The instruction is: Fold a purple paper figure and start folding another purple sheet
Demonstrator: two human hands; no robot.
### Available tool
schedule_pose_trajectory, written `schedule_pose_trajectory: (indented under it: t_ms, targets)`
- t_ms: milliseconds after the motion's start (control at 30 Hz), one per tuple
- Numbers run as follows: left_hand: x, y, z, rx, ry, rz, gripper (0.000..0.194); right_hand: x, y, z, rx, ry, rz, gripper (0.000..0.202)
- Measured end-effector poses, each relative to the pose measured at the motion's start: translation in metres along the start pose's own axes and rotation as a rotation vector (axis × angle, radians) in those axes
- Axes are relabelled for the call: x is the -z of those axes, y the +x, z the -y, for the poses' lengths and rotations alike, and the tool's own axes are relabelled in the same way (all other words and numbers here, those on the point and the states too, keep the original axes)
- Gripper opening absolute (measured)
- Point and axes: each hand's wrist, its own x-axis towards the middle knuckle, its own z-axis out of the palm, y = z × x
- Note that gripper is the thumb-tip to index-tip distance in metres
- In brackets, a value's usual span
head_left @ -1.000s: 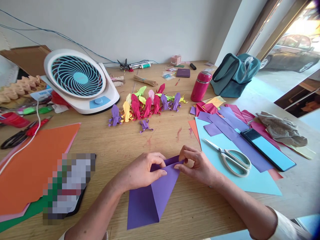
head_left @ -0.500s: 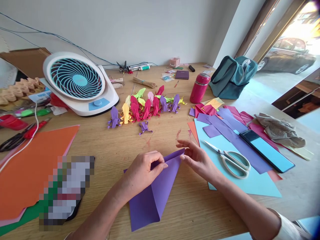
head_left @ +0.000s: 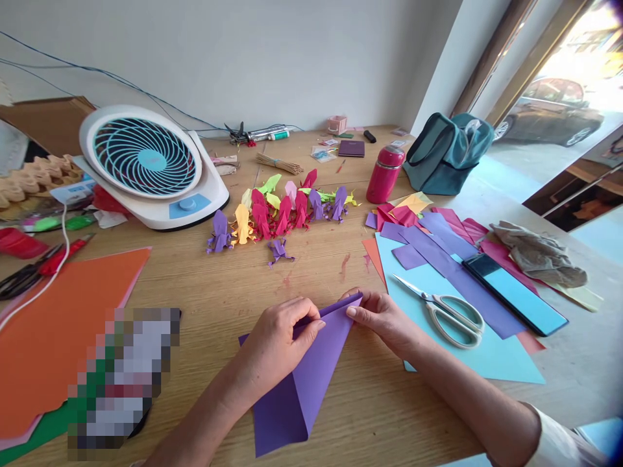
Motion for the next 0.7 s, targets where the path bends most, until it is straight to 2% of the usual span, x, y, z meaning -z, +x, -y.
schedule_pose_trajectory:
  t_ms: [167, 433, 700]
  targets:
    - [-0.0021, -0.0004, 0.0031, 0.010, 0.046, -0.025, 0.013, -0.0006, 0.0011, -0.0039, -0.018, 0.025, -0.062, 0.041]
    - [-0.0017, -0.0010, 0.0050, 0.010, 0.093, -0.061, 0.014, 0.0038, -0.0012, -0.0071, 0.003, -0.019, -0.036, 0.038]
    - [-0.0018, -0.0047, 0.0055, 0.004, 0.151, -0.096, 0.011, -0.0010, -0.0004, -0.0012, -0.001, -0.028, -0.090, 0.041]
